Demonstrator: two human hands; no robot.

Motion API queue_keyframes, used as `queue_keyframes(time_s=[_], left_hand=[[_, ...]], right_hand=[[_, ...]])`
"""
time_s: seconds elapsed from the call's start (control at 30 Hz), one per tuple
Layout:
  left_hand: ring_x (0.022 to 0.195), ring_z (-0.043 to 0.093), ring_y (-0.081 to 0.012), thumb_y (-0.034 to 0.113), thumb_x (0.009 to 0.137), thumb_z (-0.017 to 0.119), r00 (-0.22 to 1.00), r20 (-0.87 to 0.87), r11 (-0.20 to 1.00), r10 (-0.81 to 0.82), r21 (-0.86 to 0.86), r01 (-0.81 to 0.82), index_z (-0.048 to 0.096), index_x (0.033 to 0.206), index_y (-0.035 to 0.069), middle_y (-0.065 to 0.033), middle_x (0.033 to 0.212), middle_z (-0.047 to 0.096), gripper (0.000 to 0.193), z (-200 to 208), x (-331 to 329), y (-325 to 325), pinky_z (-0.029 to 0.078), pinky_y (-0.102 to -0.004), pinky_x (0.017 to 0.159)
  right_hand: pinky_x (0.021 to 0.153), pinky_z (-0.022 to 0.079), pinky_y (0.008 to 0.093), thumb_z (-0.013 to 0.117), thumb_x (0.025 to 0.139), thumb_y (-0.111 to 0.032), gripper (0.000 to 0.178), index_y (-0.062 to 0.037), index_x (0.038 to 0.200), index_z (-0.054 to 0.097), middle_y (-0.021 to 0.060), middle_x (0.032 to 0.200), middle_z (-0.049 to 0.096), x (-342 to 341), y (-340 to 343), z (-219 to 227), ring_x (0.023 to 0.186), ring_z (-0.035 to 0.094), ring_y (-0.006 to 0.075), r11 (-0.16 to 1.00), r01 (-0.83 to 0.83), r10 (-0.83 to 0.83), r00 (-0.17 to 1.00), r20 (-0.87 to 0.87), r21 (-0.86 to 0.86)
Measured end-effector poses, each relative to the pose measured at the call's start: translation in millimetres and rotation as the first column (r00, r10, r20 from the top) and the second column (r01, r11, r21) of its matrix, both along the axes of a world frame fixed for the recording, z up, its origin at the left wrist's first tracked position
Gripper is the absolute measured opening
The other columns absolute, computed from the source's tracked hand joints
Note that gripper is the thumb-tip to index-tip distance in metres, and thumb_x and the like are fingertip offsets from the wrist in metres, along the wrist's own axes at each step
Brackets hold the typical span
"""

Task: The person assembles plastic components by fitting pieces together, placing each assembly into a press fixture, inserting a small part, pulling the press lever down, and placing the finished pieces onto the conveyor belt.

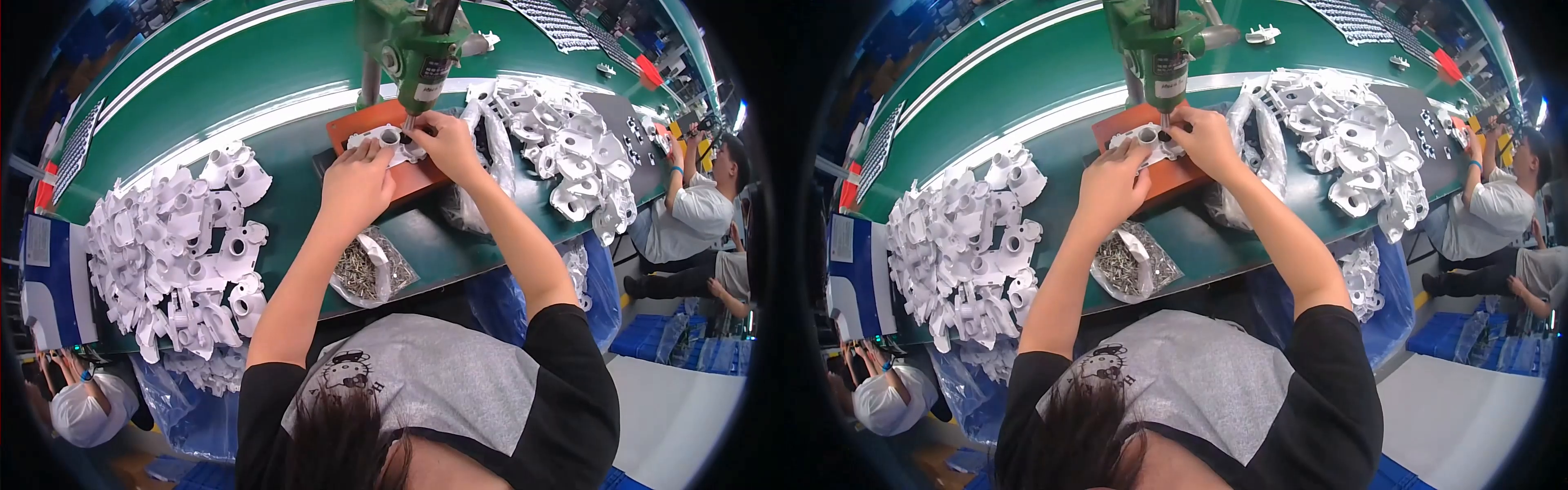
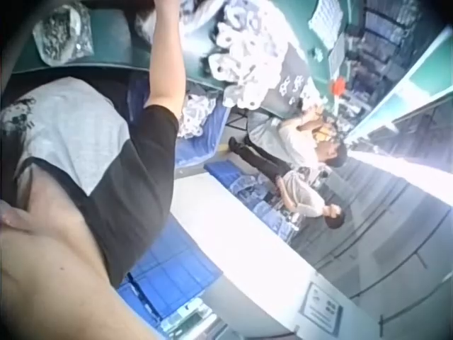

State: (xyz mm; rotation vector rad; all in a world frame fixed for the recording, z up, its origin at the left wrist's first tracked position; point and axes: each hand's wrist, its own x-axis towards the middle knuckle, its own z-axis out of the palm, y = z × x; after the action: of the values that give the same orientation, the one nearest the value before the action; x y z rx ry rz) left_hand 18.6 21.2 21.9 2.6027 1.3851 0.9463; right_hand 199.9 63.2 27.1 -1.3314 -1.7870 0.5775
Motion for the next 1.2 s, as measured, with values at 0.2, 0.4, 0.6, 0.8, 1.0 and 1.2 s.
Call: queue_keyframes(time_s=[0.2,0.4,0.6,0.8,1.0,1.2], left_hand=[[0.095,0.061,-0.0339,0.013,0.076,0.055,1.0,-0.025,0.999,0.004,-0.05,-0.005,0.058,0.1,0.004,-0.019,0.11,0.06,0.026,2.3,1.4,1.6,0.05,-0.0399,0.082],[0.095,0.06,-0.0361,0.008,0.076,0.057,0.998,-0.069,0.993,-0.002,-0.118,-0.006,0.056,0.1,0.002,-0.021,0.11,0.059,0.024,7.1,-0.1,-3.5,0.049,-0.0415,0.082],[0.097,0.059,-0.0364,0.009,0.078,0.057,0.999,-0.044,0.989,-0.011,-0.15,0.004,0.056,0.104,0.002,-0.0224,0.112,0.059,0.027,8.3,6.8,-1.6,0.048,-0.0419,0.084],[0.097,0.059,-0.0363,0.009,0.077,0.058,0.999,-0.037,0.989,-0.011,-0.145,0.005,0.056,0.104,0.003,-0.0217,0.11,0.059,0.028,5.6,1.8,-2.1,0.048,-0.0421,0.084],[0.097,0.059,-0.0352,0.011,0.076,0.057,0.999,-0.035,0.998,-0.019,-0.059,0.017,0.058,0.093,0.003,-0.0207,0.109,0.059,0.018,0.6,-5.9,-2.5,0.047,-0.0416,0.086],[0.09,0.06,-0.0346,0.01,0.076,0.058,0.998,-0.015,0.989,-0.068,0.128,0.07,0.058,0.087,0.002,-0.0198,0.104,0.06,0.014,-2.3,10.6,0.6,0.049,-0.0404,0.079]], right_hand=[[0.067,0.048,0.0351,0.061,0.079,-0.01,0.012,0.0023,0.082,0.063,0.0145,0.079,0.063,10.9,3.4,-18.6,0.075,0.062,0.0294,0.926,-0.158,0.159,0.987,0.028,0.344],[0.087,0.041,0.0391,0.061,0.078,-0.015,0.027,-0.0092,0.105,0.062,0.0064,0.116,0.059,2.0,-27.3,-27.0,0.115,0.051,0.0269,0.874,-0.097,-0.115,0.91,0.397,0.476],[0.087,0.04,0.0391,0.062,0.078,-0.017,0.031,-0.0113,0.108,0.061,0.0064,0.114,0.058,6.9,-32.5,-26.5,0.117,0.048,0.028,0.858,-0.065,-0.206,0.865,0.458,0.509],[0.094,0.036,0.0441,0.06,0.082,-0.023,0.03,-0.011,0.11,0.06,0.0117,0.128,0.049,14.7,-45.2,-24.8,0.122,0.042,0.0321,0.9,-0.087,-0.123,0.889,0.44,0.428],[0.09,0.04,0.036,0.041,0.093,-0.023,0.034,-0.0006,0.113,0.058,0.0126,0.109,0.059,76.7,40.1,17.4,0.105,0.055,0.0243,0.983,0.143,-0.106,0.955,-0.277,0.118],[0.067,0.045,0.0262,0.044,0.093,-0.027,0.027,-0.0064,0.104,0.059,0.0059,0.089,0.064,44.2,154.3,172.4,0.077,0.06,0.0141,0.96,-0.279,0.179,0.51,-0.841,0.035]])
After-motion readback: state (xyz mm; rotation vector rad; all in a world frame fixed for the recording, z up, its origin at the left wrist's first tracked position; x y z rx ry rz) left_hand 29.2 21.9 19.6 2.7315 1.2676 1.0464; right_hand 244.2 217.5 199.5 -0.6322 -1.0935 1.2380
